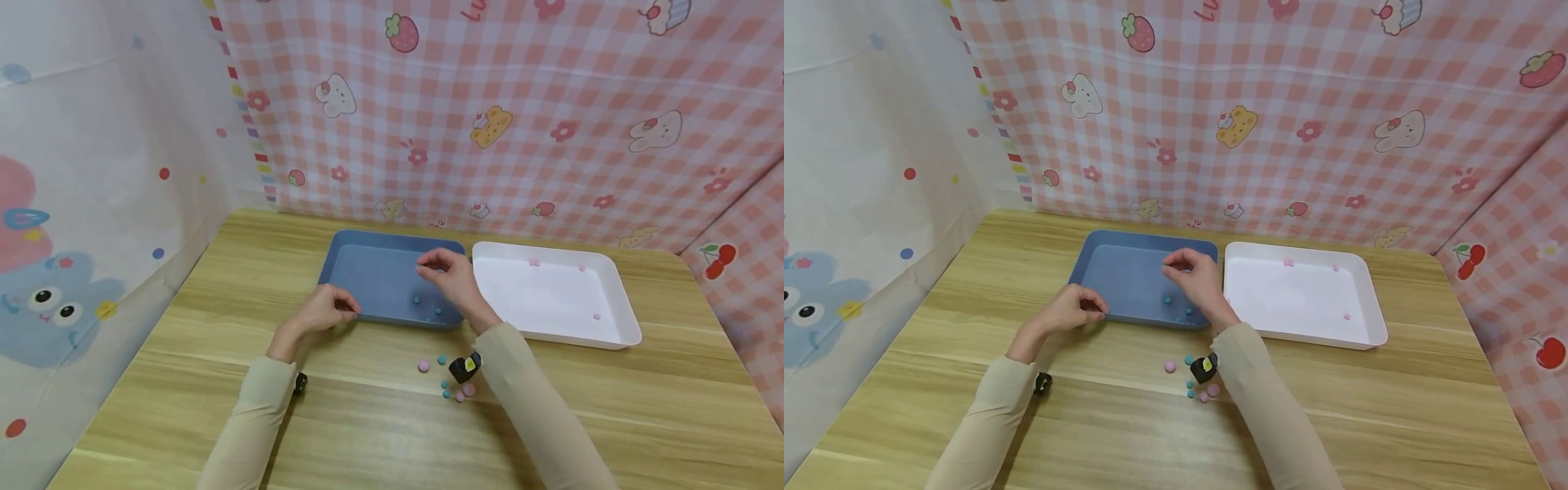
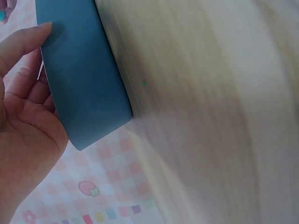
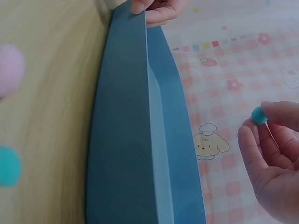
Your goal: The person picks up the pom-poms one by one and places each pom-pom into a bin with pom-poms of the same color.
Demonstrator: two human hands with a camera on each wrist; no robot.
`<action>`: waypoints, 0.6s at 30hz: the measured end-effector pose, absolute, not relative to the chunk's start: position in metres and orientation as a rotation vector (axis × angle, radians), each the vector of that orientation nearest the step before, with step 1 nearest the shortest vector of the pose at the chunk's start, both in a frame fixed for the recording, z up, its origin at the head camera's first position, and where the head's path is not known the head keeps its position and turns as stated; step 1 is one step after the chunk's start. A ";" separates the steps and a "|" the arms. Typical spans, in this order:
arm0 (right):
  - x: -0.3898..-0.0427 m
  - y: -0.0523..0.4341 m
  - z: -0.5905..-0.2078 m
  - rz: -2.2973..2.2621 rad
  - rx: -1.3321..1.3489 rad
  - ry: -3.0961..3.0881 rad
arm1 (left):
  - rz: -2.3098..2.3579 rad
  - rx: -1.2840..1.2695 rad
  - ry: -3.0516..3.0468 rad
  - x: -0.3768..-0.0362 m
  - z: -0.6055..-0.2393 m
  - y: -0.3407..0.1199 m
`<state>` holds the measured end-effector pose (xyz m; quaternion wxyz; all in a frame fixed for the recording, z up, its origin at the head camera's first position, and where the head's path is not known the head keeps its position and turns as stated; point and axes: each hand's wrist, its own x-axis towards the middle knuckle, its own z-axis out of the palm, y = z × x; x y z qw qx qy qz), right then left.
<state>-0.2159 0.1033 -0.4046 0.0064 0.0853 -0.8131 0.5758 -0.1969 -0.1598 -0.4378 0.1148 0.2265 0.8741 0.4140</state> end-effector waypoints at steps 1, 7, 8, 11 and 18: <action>-0.217 0.102 -0.404 1.816 0.261 -2.542 | 1.212 0.664 2.563 -0.197 -0.438 -0.160; -0.225 0.096 -0.402 1.898 0.209 -2.517 | 1.219 0.653 2.549 -0.197 -0.437 -0.160; -0.226 0.095 -0.402 1.911 0.195 -2.513 | 1.219 0.653 2.547 -0.197 -0.437 -0.160; -0.231 0.091 -0.401 1.943 0.161 -2.502 | 1.216 0.633 2.546 -0.197 -0.436 -0.160; -0.239 0.085 -0.400 2.082 0.109 -2.458 | 1.212 0.622 2.538 -0.197 -0.436 -0.160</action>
